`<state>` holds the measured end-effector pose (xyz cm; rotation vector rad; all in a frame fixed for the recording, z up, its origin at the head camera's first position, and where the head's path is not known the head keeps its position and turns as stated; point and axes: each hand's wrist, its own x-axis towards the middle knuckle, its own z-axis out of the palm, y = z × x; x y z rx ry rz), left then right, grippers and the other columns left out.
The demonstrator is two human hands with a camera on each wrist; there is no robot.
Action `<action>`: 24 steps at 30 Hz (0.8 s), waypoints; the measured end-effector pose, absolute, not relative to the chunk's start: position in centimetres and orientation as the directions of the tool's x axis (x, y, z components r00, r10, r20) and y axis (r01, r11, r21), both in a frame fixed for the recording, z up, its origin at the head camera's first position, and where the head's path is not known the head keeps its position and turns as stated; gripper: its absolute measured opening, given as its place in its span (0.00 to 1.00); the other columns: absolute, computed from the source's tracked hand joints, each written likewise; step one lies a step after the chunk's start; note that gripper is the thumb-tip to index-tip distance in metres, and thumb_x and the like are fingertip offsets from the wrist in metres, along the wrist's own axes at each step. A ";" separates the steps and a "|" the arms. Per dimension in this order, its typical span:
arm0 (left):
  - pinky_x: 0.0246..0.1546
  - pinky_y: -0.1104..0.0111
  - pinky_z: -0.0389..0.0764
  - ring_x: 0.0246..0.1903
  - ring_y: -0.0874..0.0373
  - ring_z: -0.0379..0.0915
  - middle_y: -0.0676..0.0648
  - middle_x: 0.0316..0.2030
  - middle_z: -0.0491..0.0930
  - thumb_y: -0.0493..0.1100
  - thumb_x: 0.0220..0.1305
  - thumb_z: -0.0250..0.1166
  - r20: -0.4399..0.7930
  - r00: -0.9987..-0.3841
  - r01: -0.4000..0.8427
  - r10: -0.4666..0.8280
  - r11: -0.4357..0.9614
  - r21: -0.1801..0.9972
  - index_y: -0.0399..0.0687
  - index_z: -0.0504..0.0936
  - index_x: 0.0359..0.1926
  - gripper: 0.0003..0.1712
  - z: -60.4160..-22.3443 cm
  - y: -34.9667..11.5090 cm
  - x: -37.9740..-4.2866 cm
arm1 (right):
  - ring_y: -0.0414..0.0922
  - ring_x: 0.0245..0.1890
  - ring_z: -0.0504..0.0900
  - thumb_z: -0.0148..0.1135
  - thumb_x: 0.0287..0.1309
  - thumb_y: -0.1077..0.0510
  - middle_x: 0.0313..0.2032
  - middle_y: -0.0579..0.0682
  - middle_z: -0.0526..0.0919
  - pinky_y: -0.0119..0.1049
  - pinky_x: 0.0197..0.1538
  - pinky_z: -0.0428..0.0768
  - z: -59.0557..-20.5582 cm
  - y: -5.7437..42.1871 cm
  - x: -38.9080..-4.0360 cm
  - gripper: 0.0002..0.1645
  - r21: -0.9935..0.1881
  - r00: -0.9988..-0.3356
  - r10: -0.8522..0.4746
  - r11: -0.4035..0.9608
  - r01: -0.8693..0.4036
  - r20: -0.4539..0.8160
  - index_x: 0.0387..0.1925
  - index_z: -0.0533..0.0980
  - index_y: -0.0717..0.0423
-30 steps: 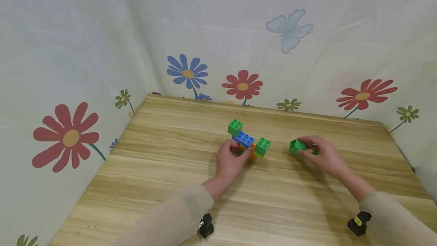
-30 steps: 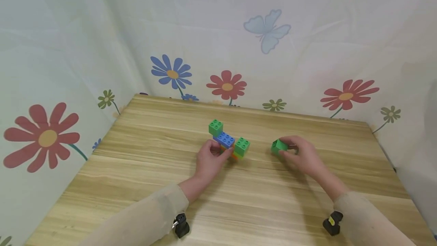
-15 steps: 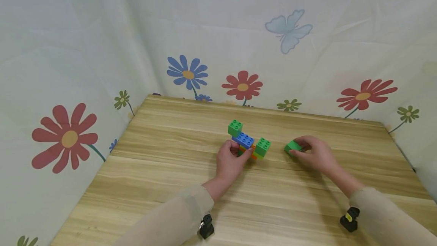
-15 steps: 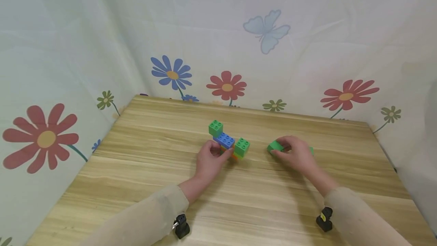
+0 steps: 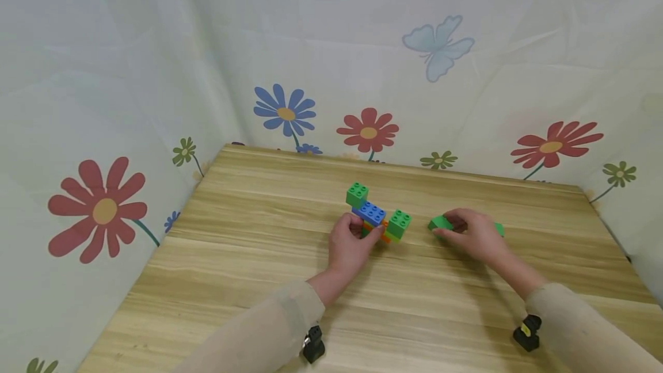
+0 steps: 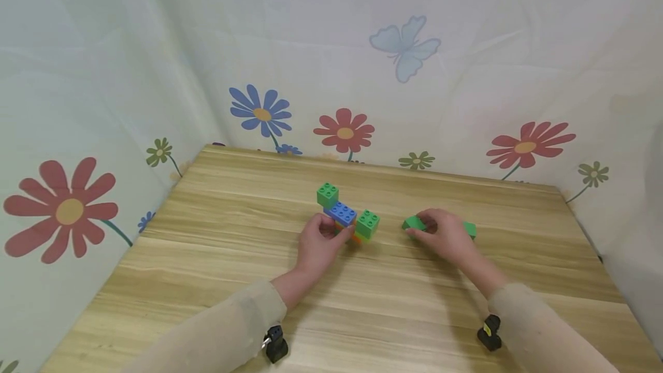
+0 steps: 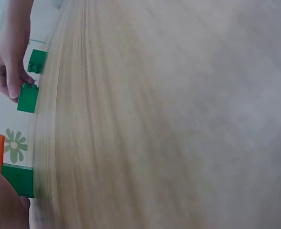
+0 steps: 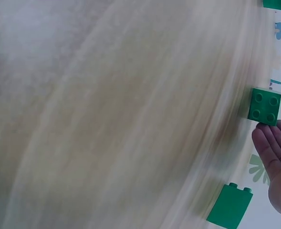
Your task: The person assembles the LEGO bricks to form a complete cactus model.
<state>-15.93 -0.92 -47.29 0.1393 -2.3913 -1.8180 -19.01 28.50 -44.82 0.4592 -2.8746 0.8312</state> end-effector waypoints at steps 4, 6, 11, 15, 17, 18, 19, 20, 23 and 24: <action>0.45 0.66 0.83 0.41 0.57 0.76 0.48 0.42 0.83 0.49 0.62 0.81 0.050 -0.987 0.008 -0.152 0.269 0.963 0.45 0.79 0.41 0.21 -47.3 -0.9 -15.9 | 0.55 0.42 0.89 0.75 0.68 0.51 0.46 0.61 0.89 0.52 0.46 0.89 -44.5 29.1 -18.6 0.26 -0.523 -0.944 -0.266 0.786 -0.331 0.197 0.55 0.83 0.68; 0.45 0.65 0.83 0.41 0.57 0.76 0.48 0.42 0.83 0.49 0.62 0.81 0.052 -0.987 0.009 -0.153 0.269 0.963 0.44 0.79 0.41 0.21 -47.3 -0.9 -15.8 | 0.57 0.45 0.89 0.73 0.70 0.54 0.48 0.63 0.89 0.55 0.48 0.88 -44.4 29.5 -18.5 0.25 -0.519 -0.934 -0.288 0.777 -0.357 0.210 0.58 0.82 0.68; 0.45 0.64 0.83 0.41 0.56 0.77 0.47 0.42 0.83 0.49 0.62 0.81 0.052 -0.987 0.008 -0.154 0.270 0.963 0.42 0.79 0.42 0.21 -47.3 -1.0 -15.8 | 0.62 0.51 0.87 0.72 0.68 0.61 0.54 0.63 0.87 0.61 0.51 0.87 -44.1 30.3 -18.7 0.24 -0.442 -0.874 -0.412 0.753 -0.486 0.258 0.63 0.81 0.65; 0.46 0.64 0.84 0.42 0.56 0.77 0.47 0.43 0.83 0.49 0.61 0.81 0.053 -0.987 0.010 -0.151 0.273 0.962 0.42 0.79 0.42 0.22 -47.2 -1.0 -15.8 | 0.64 0.56 0.86 0.73 0.67 0.63 0.58 0.61 0.87 0.64 0.55 0.84 -43.7 30.4 -18.8 0.25 -0.383 -0.822 -0.508 0.728 -0.569 0.257 0.64 0.81 0.62; 0.46 0.63 0.84 0.43 0.56 0.78 0.48 0.43 0.83 0.49 0.61 0.81 0.052 -0.987 0.008 -0.150 0.278 0.961 0.43 0.79 0.42 0.21 -47.2 -1.0 -15.8 | 0.64 0.59 0.84 0.72 0.67 0.63 0.59 0.62 0.86 0.66 0.58 0.82 -43.5 30.3 -18.8 0.26 -0.381 -0.808 -0.534 0.713 -0.588 0.248 0.65 0.81 0.63; 0.47 0.63 0.85 0.43 0.56 0.78 0.48 0.43 0.83 0.49 0.61 0.81 0.052 -0.987 0.007 -0.150 0.281 0.960 0.43 0.79 0.42 0.21 -47.1 -1.0 -15.8 | 0.64 0.59 0.84 0.73 0.67 0.63 0.60 0.62 0.86 0.66 0.59 0.82 -43.5 30.2 -18.8 0.26 -0.378 -0.803 -0.542 0.709 -0.595 0.248 0.65 0.81 0.63; 0.47 0.63 0.85 0.43 0.56 0.78 0.48 0.43 0.83 0.49 0.61 0.81 0.051 -0.987 0.006 -0.149 0.282 0.959 0.43 0.79 0.42 0.21 -47.1 -1.0 -15.8 | 0.64 0.60 0.84 0.73 0.67 0.63 0.60 0.62 0.85 0.65 0.59 0.82 -43.5 30.2 -18.8 0.26 -0.378 -0.799 -0.547 0.705 -0.600 0.250 0.65 0.80 0.63; 0.48 0.63 0.85 0.43 0.56 0.78 0.49 0.43 0.83 0.49 0.62 0.81 0.050 -0.988 0.007 -0.148 0.282 0.959 0.44 0.79 0.42 0.21 -47.0 -1.0 -15.8 | 0.64 0.60 0.84 0.73 0.66 0.63 0.61 0.63 0.85 0.65 0.59 0.82 -43.6 30.1 -18.8 0.27 -0.377 -0.796 -0.550 0.702 -0.604 0.252 0.65 0.80 0.63; 0.48 0.62 0.85 0.44 0.56 0.78 0.48 0.44 0.83 0.49 0.62 0.81 0.052 -0.988 0.009 -0.145 0.282 0.959 0.43 0.79 0.42 0.21 -47.0 -1.0 -15.8 | 0.64 0.59 0.84 0.75 0.64 0.63 0.60 0.63 0.85 0.65 0.59 0.82 -43.9 29.9 -19.0 0.27 -0.359 -0.791 -0.549 0.705 -0.612 0.271 0.63 0.81 0.63; 0.48 0.62 0.85 0.44 0.56 0.78 0.48 0.44 0.83 0.49 0.62 0.81 0.053 -0.988 0.010 -0.145 0.282 0.959 0.43 0.79 0.42 0.21 -47.0 -1.0 -15.8 | 0.64 0.59 0.85 0.76 0.63 0.63 0.60 0.63 0.86 0.64 0.59 0.82 -44.0 29.8 -19.1 0.27 -0.356 -0.794 -0.541 0.710 -0.608 0.276 0.63 0.82 0.63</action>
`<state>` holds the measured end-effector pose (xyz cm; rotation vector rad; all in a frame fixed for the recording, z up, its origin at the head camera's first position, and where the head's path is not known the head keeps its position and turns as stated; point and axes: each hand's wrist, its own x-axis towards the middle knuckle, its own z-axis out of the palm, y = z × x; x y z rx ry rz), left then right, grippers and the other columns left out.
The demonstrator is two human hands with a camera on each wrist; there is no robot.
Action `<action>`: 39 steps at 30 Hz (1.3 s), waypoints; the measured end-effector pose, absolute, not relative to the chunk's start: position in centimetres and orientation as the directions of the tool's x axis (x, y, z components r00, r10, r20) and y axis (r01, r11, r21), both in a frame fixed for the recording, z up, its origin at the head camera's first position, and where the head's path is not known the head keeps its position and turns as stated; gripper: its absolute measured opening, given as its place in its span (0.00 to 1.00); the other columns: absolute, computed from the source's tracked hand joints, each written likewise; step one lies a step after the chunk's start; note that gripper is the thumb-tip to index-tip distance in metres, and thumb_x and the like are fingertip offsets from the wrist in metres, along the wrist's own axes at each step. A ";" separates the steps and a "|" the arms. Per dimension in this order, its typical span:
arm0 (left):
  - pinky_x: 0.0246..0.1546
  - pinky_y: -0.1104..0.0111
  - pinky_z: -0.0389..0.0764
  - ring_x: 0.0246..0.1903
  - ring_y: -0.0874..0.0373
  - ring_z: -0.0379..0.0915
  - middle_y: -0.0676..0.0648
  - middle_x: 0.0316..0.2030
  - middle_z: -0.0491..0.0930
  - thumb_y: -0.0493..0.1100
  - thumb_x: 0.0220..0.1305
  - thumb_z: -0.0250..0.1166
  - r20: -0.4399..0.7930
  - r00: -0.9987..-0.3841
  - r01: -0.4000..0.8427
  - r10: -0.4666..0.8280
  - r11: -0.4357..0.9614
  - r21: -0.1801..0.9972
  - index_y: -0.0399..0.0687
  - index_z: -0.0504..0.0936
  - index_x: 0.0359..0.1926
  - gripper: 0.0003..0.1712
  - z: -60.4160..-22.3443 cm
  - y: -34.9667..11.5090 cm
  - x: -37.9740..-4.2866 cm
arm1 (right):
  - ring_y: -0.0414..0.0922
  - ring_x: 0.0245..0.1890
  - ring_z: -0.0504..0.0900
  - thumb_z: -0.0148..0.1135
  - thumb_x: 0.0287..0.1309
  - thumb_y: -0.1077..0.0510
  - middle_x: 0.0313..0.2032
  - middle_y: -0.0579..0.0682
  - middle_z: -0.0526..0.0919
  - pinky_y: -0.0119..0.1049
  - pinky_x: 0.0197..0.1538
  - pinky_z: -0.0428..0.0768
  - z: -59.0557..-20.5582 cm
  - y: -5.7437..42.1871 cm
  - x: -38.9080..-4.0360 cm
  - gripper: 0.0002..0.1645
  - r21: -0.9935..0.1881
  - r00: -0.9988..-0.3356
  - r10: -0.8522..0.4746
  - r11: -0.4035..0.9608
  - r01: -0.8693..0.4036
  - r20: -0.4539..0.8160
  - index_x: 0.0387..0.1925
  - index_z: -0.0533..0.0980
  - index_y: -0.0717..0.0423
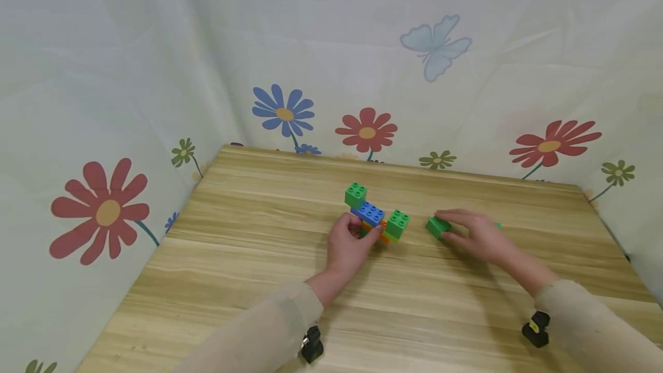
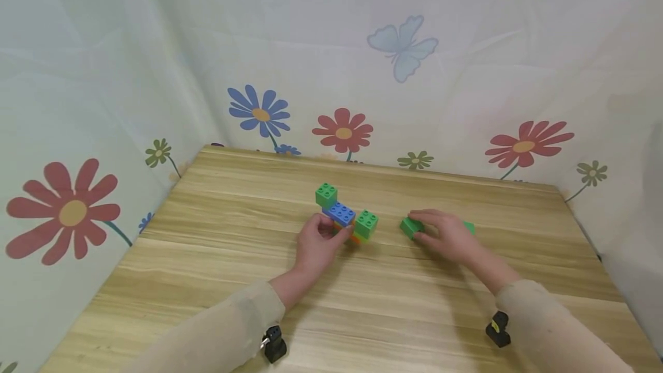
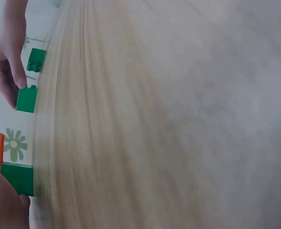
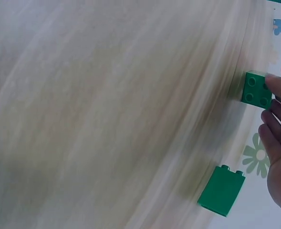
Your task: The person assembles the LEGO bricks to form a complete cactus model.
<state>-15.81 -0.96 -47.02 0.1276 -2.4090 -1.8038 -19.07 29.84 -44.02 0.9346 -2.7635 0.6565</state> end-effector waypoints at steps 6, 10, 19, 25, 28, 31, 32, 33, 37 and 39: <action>0.49 0.62 0.85 0.44 0.57 0.78 0.49 0.44 0.83 0.49 0.62 0.81 0.048 -0.988 0.005 -0.146 0.284 0.959 0.43 0.79 0.42 0.21 -47.0 -1.0 -15.8 | 0.64 0.56 0.85 0.79 0.61 0.60 0.55 0.63 0.87 0.64 0.59 0.82 -44.8 29.3 -19.3 0.24 -0.362 -0.832 -0.459 0.753 -0.550 0.311 0.58 0.84 0.63; 0.48 0.62 0.85 0.44 0.57 0.78 0.49 0.44 0.83 0.49 0.62 0.81 0.047 -0.988 0.004 -0.145 0.285 0.959 0.43 0.79 0.42 0.21 -46.9 -1.0 -15.8 | 0.64 0.55 0.85 0.81 0.59 0.58 0.52 0.62 0.88 0.64 0.59 0.82 -45.1 29.0 -19.2 0.24 -0.355 -0.856 -0.388 0.790 -0.499 0.342 0.54 0.85 0.63; 0.48 0.61 0.85 0.43 0.57 0.77 0.48 0.43 0.83 0.49 0.61 0.81 0.050 -0.989 0.009 -0.141 0.278 0.961 0.43 0.79 0.42 0.21 -47.1 -1.0 -15.9 | 0.61 0.50 0.87 0.86 0.51 0.57 0.46 0.59 0.89 0.62 0.53 0.85 -45.6 29.0 -18.8 0.24 -0.332 -0.832 -0.344 0.797 -0.504 0.436 0.47 0.87 0.62; 0.48 0.62 0.85 0.43 0.57 0.78 0.49 0.43 0.82 0.49 0.61 0.81 0.049 -0.989 0.008 -0.140 0.282 0.959 0.44 0.79 0.41 0.21 -47.2 -1.0 -16.0 | 0.60 0.48 0.87 0.86 0.50 0.59 0.45 0.58 0.90 0.61 0.50 0.86 -45.6 29.6 -18.2 0.22 -0.326 -0.825 -0.358 0.792 -0.516 0.437 0.47 0.87 0.61; 0.47 0.62 0.85 0.43 0.56 0.78 0.48 0.43 0.83 0.49 0.61 0.81 0.048 -0.989 0.007 -0.139 0.283 0.959 0.43 0.79 0.41 0.21 -47.2 -1.0 -16.0 | 0.59 0.47 0.88 0.84 0.52 0.61 0.45 0.57 0.90 0.60 0.48 0.86 -45.6 29.9 -17.7 0.21 -0.332 -0.829 -0.361 0.790 -0.515 0.427 0.47 0.87 0.61; 0.48 0.61 0.85 0.43 0.55 0.78 0.46 0.43 0.83 0.49 0.61 0.81 0.052 -0.989 0.012 -0.139 0.276 0.961 0.41 0.79 0.42 0.22 -47.1 -1.1 -16.0 | 0.58 0.46 0.88 0.83 0.54 0.62 0.45 0.57 0.90 0.59 0.45 0.87 -45.5 30.1 -17.1 0.19 -0.342 -0.838 -0.357 0.792 -0.506 0.413 0.48 0.87 0.61; 0.48 0.60 0.85 0.43 0.55 0.78 0.46 0.43 0.83 0.49 0.61 0.81 0.053 -0.989 0.013 -0.138 0.272 0.962 0.41 0.79 0.42 0.22 -47.1 -1.1 -16.0 | 0.58 0.46 0.88 0.83 0.54 0.62 0.44 0.56 0.90 0.59 0.46 0.87 -45.4 30.2 -17.0 0.19 -0.340 -0.837 -0.358 0.793 -0.506 0.413 0.48 0.87 0.61; 0.48 0.60 0.86 0.43 0.55 0.78 0.45 0.43 0.83 0.48 0.61 0.81 0.054 -0.989 0.015 -0.138 0.268 0.963 0.40 0.79 0.42 0.22 -47.1 -1.1 -16.0 | 0.57 0.45 0.88 0.83 0.54 0.62 0.44 0.56 0.90 0.59 0.46 0.87 -45.4 30.2 -16.9 0.19 -0.337 -0.836 -0.360 0.792 -0.509 0.415 0.48 0.87 0.60; 0.48 0.59 0.86 0.42 0.55 0.77 0.45 0.44 0.83 0.48 0.62 0.81 0.052 -0.989 0.013 -0.139 0.267 0.964 0.39 0.78 0.42 0.22 -46.9 -1.0 -16.0 | 0.57 0.44 0.88 0.85 0.51 0.63 0.42 0.55 0.89 0.58 0.46 0.87 -45.3 30.3 -16.7 0.19 -0.302 -0.807 -0.385 0.784 -0.542 0.448 0.45 0.87 0.60; 0.48 0.59 0.86 0.42 0.55 0.77 0.45 0.44 0.83 0.48 0.62 0.81 0.050 -0.989 0.010 -0.140 0.271 0.963 0.39 0.78 0.42 0.22 -46.9 -1.0 -15.9 | 0.56 0.44 0.88 0.85 0.49 0.64 0.41 0.54 0.89 0.57 0.46 0.87 -45.4 30.3 -16.7 0.19 -0.289 -0.792 -0.396 0.778 -0.558 0.464 0.43 0.87 0.59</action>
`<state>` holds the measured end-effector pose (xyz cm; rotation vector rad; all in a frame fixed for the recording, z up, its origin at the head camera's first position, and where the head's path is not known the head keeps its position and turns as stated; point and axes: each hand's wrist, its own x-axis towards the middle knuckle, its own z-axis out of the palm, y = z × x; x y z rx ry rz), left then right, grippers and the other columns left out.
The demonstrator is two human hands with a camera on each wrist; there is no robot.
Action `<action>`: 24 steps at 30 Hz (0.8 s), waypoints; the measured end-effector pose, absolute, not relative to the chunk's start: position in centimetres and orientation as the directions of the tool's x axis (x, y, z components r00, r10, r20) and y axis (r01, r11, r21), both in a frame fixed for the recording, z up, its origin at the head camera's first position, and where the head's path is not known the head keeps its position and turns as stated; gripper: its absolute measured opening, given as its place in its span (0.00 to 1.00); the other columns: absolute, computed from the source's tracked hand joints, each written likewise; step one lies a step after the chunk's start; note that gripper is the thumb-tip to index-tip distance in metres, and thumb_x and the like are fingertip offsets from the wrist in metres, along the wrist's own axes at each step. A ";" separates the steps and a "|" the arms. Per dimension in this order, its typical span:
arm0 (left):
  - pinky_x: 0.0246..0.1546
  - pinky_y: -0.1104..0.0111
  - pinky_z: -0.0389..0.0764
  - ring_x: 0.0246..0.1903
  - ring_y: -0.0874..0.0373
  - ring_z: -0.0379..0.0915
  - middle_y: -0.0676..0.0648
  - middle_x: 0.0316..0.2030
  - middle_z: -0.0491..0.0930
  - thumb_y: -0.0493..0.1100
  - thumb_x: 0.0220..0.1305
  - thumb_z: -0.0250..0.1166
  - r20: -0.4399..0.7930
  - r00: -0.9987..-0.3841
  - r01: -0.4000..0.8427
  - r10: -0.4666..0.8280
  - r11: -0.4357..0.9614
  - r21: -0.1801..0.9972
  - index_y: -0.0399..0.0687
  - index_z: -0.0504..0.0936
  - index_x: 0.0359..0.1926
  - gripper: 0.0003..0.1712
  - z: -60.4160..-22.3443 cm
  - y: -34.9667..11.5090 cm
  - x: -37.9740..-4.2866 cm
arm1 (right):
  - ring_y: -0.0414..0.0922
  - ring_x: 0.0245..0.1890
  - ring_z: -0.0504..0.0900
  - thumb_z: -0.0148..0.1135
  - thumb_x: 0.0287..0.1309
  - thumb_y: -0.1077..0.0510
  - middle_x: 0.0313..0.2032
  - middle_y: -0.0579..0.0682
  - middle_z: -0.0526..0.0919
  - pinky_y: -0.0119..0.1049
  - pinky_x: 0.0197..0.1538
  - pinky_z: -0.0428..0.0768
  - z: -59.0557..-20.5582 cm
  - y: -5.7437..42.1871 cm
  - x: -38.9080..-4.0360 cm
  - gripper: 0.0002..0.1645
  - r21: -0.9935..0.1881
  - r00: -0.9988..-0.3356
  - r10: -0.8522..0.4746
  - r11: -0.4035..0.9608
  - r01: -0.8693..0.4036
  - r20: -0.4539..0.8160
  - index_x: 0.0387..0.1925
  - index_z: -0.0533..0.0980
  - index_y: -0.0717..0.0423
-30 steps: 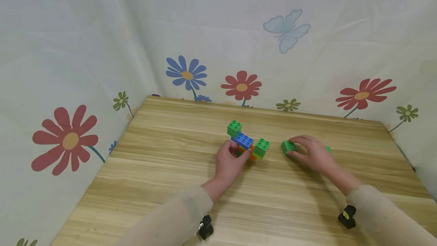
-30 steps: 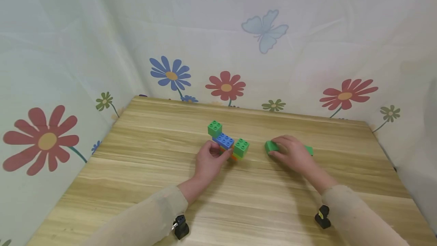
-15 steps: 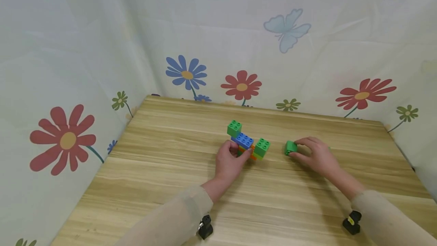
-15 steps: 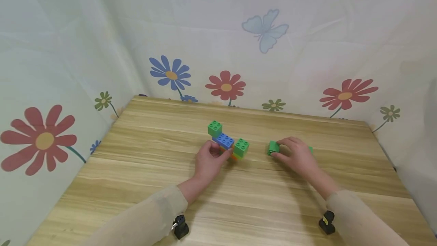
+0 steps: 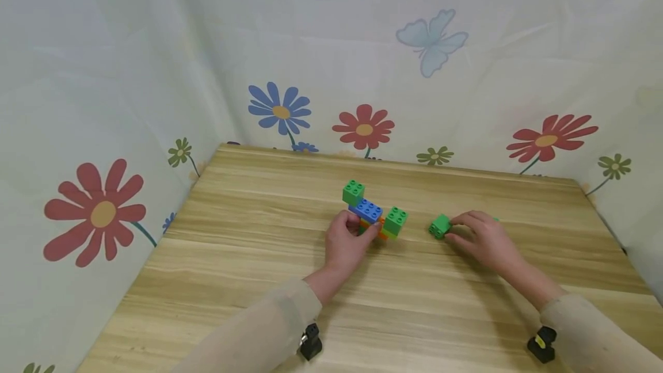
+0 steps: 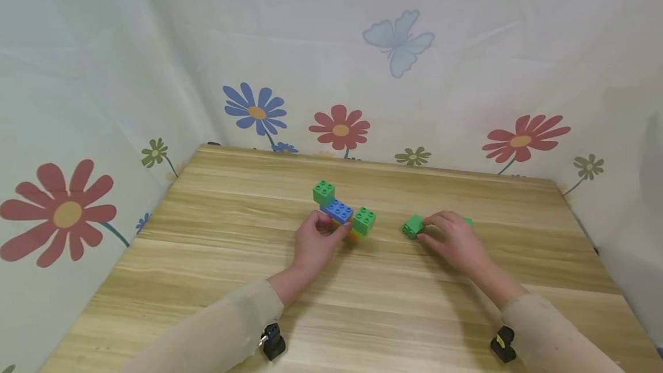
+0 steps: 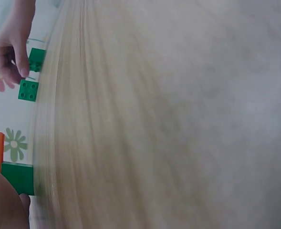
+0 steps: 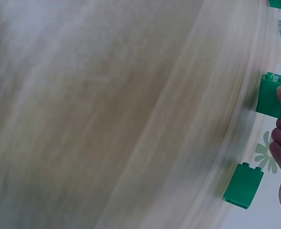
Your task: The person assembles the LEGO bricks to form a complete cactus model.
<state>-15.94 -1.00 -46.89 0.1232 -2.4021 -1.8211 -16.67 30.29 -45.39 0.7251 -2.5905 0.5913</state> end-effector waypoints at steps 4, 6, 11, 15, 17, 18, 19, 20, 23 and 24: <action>0.48 0.60 0.86 0.43 0.55 0.78 0.45 0.43 0.83 0.48 0.62 0.81 0.052 -0.989 0.010 -0.141 0.280 0.960 0.40 0.79 0.41 0.22 -46.8 -1.0 -15.9 | 0.55 0.43 0.88 0.86 0.48 0.64 0.41 0.53 0.89 0.56 0.46 0.87 -45.4 30.1 -16.7 0.18 -0.275 -0.781 -0.406 0.775 -0.569 0.475 0.42 0.87 0.59; 0.48 0.60 0.86 0.43 0.55 0.78 0.46 0.43 0.83 0.48 0.62 0.81 0.051 -0.989 0.010 -0.141 0.281 0.960 0.40 0.79 0.41 0.22 -46.8 -1.0 -15.9 | 0.55 0.43 0.88 0.86 0.48 0.64 0.41 0.53 0.89 0.56 0.46 0.87 -45.3 30.0 -16.7 0.19 -0.275 -0.782 -0.407 0.775 -0.569 0.472 0.42 0.87 0.59; 0.48 0.61 0.85 0.43 0.55 0.78 0.46 0.43 0.83 0.49 0.61 0.81 0.047 -0.989 0.005 -0.142 0.281 0.960 0.40 0.79 0.41 0.22 -46.7 -1.0 -15.9 | 0.58 0.47 0.86 0.86 0.49 0.63 0.45 0.57 0.88 0.58 0.47 0.86 -44.8 30.2 -16.9 0.25 -0.287 -0.796 -0.419 0.774 -0.565 0.437 0.50 0.85 0.62; 0.48 0.60 0.86 0.43 0.55 0.78 0.45 0.43 0.83 0.49 0.61 0.81 0.053 -0.989 0.011 -0.140 0.287 0.958 0.41 0.79 0.42 0.22 -46.7 -1.0 -15.9 | 0.62 0.54 0.85 0.84 0.51 0.63 0.53 0.60 0.87 0.62 0.54 0.84 -43.9 30.3 -17.7 0.32 -0.298 -0.798 -0.481 0.751 -0.589 0.364 0.59 0.83 0.64; 0.49 0.60 0.86 0.44 0.55 0.78 0.46 0.44 0.83 0.49 0.62 0.81 0.054 -0.989 0.012 -0.138 0.290 0.957 0.41 0.79 0.42 0.22 -46.7 -1.0 -15.9 | 0.64 0.58 0.83 0.83 0.53 0.64 0.56 0.62 0.86 0.65 0.58 0.82 -43.5 30.3 -18.1 0.34 -0.305 -0.798 -0.519 0.740 -0.599 0.308 0.62 0.81 0.64; 0.49 0.60 0.86 0.44 0.55 0.79 0.46 0.44 0.83 0.49 0.62 0.81 0.054 -0.989 0.012 -0.137 0.291 0.957 0.41 0.79 0.42 0.22 -46.7 -1.0 -15.9 | 0.64 0.59 0.82 0.83 0.54 0.64 0.58 0.63 0.85 0.66 0.60 0.80 -43.3 30.2 -18.3 0.35 -0.313 -0.797 -0.536 0.734 -0.603 0.280 0.63 0.80 0.64; 0.49 0.60 0.87 0.44 0.55 0.79 0.46 0.44 0.83 0.49 0.62 0.81 0.053 -0.989 0.011 -0.136 0.292 0.956 0.41 0.79 0.42 0.22 -46.7 -1.0 -15.9 | 0.65 0.60 0.82 0.82 0.54 0.64 0.59 0.63 0.85 0.66 0.61 0.80 -43.1 30.2 -18.5 0.35 -0.318 -0.795 -0.551 0.729 -0.606 0.254 0.64 0.80 0.64; 0.49 0.60 0.86 0.44 0.55 0.79 0.46 0.44 0.83 0.49 0.62 0.81 0.051 -0.989 0.009 -0.136 0.292 0.957 0.41 0.79 0.42 0.22 -46.7 -1.0 -15.9 | 0.65 0.61 0.81 0.82 0.55 0.64 0.60 0.63 0.84 0.66 0.62 0.79 -42.9 30.0 -18.6 0.36 -0.321 -0.793 -0.564 0.725 -0.609 0.230 0.65 0.79 0.65; 0.49 0.60 0.86 0.44 0.55 0.79 0.46 0.44 0.83 0.49 0.62 0.81 0.049 -0.989 0.007 -0.136 0.291 0.957 0.41 0.79 0.42 0.22 -46.7 -1.0 -15.9 | 0.65 0.62 0.81 0.81 0.56 0.64 0.61 0.63 0.84 0.65 0.62 0.80 -42.5 29.7 -19.2 0.35 -0.317 -0.778 -0.600 0.713 -0.626 0.188 0.65 0.79 0.65; 0.49 0.60 0.86 0.44 0.55 0.79 0.46 0.44 0.83 0.49 0.62 0.81 0.050 -0.989 0.009 -0.136 0.291 0.957 0.41 0.79 0.42 0.22 -46.7 -1.1 -15.9 | 0.64 0.62 0.82 0.81 0.56 0.65 0.61 0.63 0.84 0.65 0.62 0.80 -42.5 29.6 -19.3 0.34 -0.312 -0.772 -0.610 0.709 -0.632 0.179 0.64 0.80 0.65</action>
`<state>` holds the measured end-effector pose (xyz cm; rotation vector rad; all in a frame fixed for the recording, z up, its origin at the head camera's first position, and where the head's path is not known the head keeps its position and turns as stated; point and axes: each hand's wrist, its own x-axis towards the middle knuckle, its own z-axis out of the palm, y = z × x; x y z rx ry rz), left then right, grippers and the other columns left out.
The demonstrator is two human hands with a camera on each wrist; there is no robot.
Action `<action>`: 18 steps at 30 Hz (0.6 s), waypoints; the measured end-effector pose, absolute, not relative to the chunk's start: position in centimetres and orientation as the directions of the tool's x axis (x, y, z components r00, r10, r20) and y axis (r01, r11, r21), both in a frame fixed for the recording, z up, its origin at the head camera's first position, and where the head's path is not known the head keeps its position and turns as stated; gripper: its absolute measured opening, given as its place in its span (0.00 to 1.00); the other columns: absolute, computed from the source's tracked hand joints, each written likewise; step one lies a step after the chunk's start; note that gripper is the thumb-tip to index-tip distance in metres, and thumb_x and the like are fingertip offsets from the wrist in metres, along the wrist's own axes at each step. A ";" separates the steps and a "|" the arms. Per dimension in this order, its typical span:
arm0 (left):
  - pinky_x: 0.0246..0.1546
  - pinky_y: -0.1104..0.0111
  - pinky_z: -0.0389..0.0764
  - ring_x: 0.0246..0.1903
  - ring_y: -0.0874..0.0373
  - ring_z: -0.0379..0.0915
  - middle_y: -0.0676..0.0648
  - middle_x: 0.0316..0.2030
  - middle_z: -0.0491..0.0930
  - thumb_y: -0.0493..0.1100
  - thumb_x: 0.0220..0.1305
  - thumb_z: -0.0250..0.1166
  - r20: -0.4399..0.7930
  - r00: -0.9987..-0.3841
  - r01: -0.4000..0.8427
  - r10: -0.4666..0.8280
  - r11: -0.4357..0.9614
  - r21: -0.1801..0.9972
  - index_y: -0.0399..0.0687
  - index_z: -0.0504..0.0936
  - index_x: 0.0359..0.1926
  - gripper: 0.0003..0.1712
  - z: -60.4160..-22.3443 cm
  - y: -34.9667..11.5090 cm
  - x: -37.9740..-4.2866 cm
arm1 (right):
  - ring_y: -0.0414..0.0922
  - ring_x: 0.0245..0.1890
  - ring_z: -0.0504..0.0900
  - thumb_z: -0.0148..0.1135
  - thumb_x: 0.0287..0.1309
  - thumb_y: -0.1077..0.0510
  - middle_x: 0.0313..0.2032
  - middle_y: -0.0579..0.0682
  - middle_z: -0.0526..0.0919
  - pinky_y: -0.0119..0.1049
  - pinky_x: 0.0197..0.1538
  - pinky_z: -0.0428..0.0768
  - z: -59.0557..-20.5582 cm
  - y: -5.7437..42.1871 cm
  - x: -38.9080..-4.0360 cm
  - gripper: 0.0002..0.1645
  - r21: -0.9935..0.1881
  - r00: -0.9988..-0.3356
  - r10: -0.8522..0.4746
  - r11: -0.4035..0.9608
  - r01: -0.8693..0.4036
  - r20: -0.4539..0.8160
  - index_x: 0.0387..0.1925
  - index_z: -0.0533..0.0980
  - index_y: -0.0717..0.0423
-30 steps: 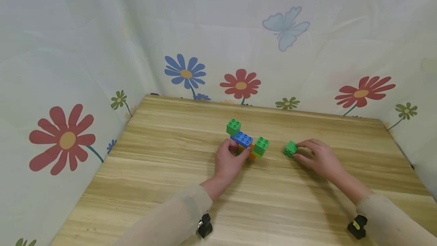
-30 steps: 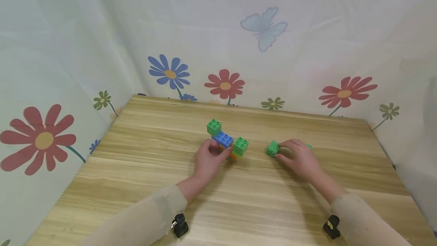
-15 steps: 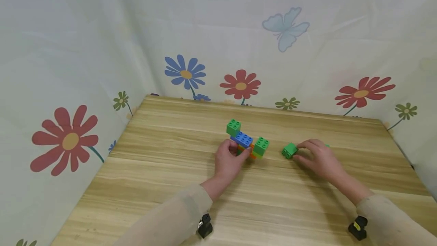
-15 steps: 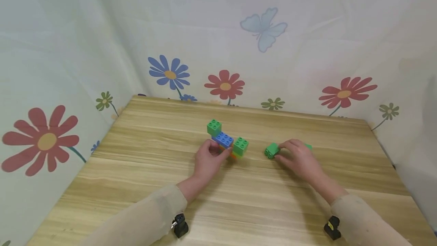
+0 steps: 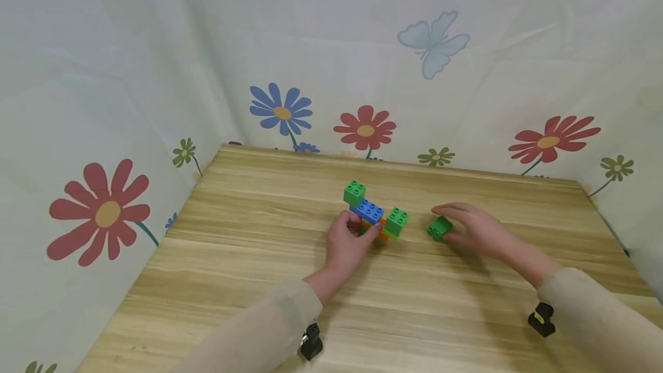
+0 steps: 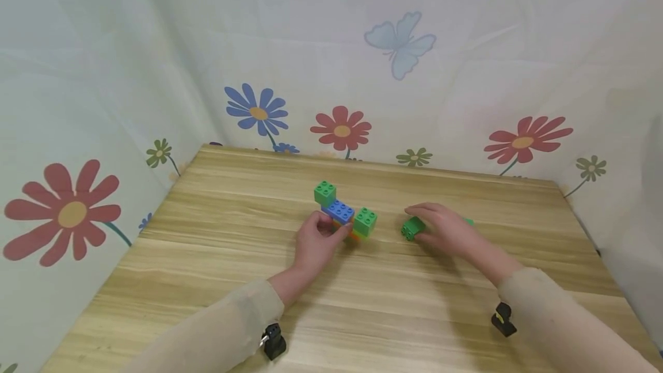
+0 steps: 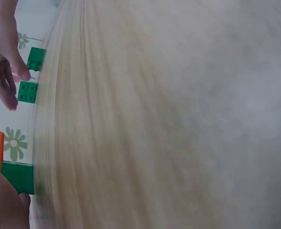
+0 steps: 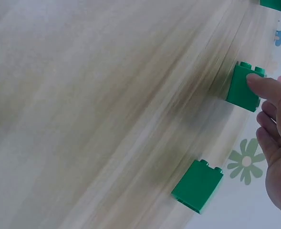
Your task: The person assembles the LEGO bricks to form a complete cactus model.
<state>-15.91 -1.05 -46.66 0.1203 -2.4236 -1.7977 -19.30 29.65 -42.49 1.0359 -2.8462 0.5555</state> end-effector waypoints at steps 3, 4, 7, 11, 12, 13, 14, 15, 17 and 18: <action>0.48 0.61 0.86 0.43 0.56 0.79 0.45 0.43 0.84 0.49 0.62 0.81 0.056 -0.989 0.013 -0.138 0.291 0.956 0.40 0.79 0.42 0.22 -46.7 -1.1 -15.9 | 0.62 0.60 0.84 0.80 0.57 0.66 0.58 0.61 0.86 0.62 0.60 0.82 -42.7 29.5 -19.6 0.31 -0.286 -0.758 -0.631 0.706 -0.649 0.162 0.62 0.82 0.64; 0.48 0.61 0.86 0.43 0.56 0.79 0.45 0.43 0.84 0.49 0.61 0.81 0.057 -0.989 0.015 -0.139 0.291 0.957 0.40 0.79 0.42 0.22 -46.7 -1.1 -15.9 | 0.61 0.59 0.85 0.79 0.57 0.65 0.57 0.60 0.87 0.61 0.59 0.83 -42.7 29.4 -19.7 0.29 -0.276 -0.754 -0.637 0.704 -0.655 0.163 0.61 0.82 0.64; 0.48 0.61 0.86 0.43 0.56 0.78 0.45 0.43 0.83 0.48 0.61 0.81 0.057 -0.989 0.014 -0.139 0.293 0.956 0.40 0.79 0.41 0.22 -46.6 -1.1 -15.9 | 0.60 0.55 0.86 0.79 0.58 0.65 0.54 0.59 0.88 0.59 0.56 0.85 -42.9 29.5 -19.7 0.26 -0.257 -0.748 -0.637 0.704 -0.662 0.184 0.58 0.84 0.63; 0.48 0.61 0.86 0.43 0.56 0.78 0.46 0.43 0.83 0.49 0.61 0.81 0.055 -0.989 0.012 -0.136 0.297 0.955 0.41 0.79 0.41 0.22 -46.7 -1.1 -15.9 | 0.59 0.50 0.88 0.81 0.56 0.65 0.49 0.59 0.89 0.57 0.52 0.87 -43.2 29.5 -19.5 0.24 -0.249 -0.749 -0.617 0.707 -0.662 0.241 0.54 0.85 0.65; 0.48 0.61 0.86 0.43 0.56 0.78 0.46 0.43 0.83 0.49 0.61 0.81 0.056 -0.989 0.013 -0.137 0.298 0.954 0.41 0.79 0.41 0.22 -46.8 -1.1 -15.9 | 0.58 0.50 0.88 0.81 0.56 0.64 0.48 0.59 0.89 0.57 0.52 0.87 -43.3 29.5 -19.4 0.23 -0.248 -0.754 -0.607 0.713 -0.656 0.250 0.53 0.86 0.65; 0.48 0.62 0.86 0.42 0.56 0.78 0.46 0.43 0.83 0.49 0.61 0.81 0.056 -0.989 0.013 -0.136 0.298 0.954 0.41 0.79 0.41 0.22 -46.8 -1.1 -15.9 | 0.58 0.49 0.88 0.82 0.55 0.64 0.48 0.59 0.89 0.57 0.51 0.87 -43.4 29.6 -19.4 0.23 -0.250 -0.761 -0.595 0.720 -0.647 0.258 0.53 0.86 0.65; 0.48 0.62 0.86 0.42 0.56 0.78 0.46 0.43 0.83 0.49 0.61 0.81 0.058 -0.989 0.014 -0.136 0.299 0.954 0.41 0.79 0.41 0.22 -46.8 -1.1 -15.9 | 0.58 0.48 0.88 0.82 0.55 0.63 0.47 0.59 0.89 0.57 0.51 0.87 -43.5 29.6 -19.3 0.23 -0.252 -0.770 -0.581 0.729 -0.636 0.263 0.52 0.86 0.65; 0.47 0.62 0.86 0.42 0.56 0.78 0.46 0.43 0.83 0.49 0.61 0.81 0.059 -0.989 0.015 -0.137 0.300 0.954 0.41 0.79 0.41 0.22 -46.9 -1.1 -16.0 | 0.58 0.48 0.88 0.82 0.55 0.63 0.46 0.58 0.89 0.57 0.51 0.87 -43.5 29.6 -19.2 0.23 -0.255 -0.779 -0.568 0.738 -0.625 0.265 0.52 0.86 0.64; 0.47 0.62 0.86 0.42 0.56 0.78 0.46 0.43 0.83 0.49 0.61 0.81 0.060 -0.989 0.016 -0.137 0.299 0.954 0.41 0.79 0.41 0.22 -46.9 -1.1 -16.0 | 0.57 0.47 0.88 0.82 0.55 0.62 0.45 0.57 0.89 0.57 0.50 0.87 -43.7 29.6 -19.1 0.22 -0.261 -0.798 -0.541 0.757 -0.599 0.266 0.51 0.86 0.64; 0.47 0.62 0.86 0.43 0.56 0.78 0.46 0.43 0.83 0.49 0.61 0.81 0.060 -0.989 0.016 -0.137 0.300 0.954 0.42 0.79 0.41 0.22 -46.9 -1.1 -16.0 | 0.57 0.46 0.88 0.83 0.55 0.62 0.45 0.57 0.90 0.57 0.50 0.87 -43.7 29.6 -19.0 0.22 -0.260 -0.802 -0.533 0.761 -0.594 0.270 0.51 0.87 0.64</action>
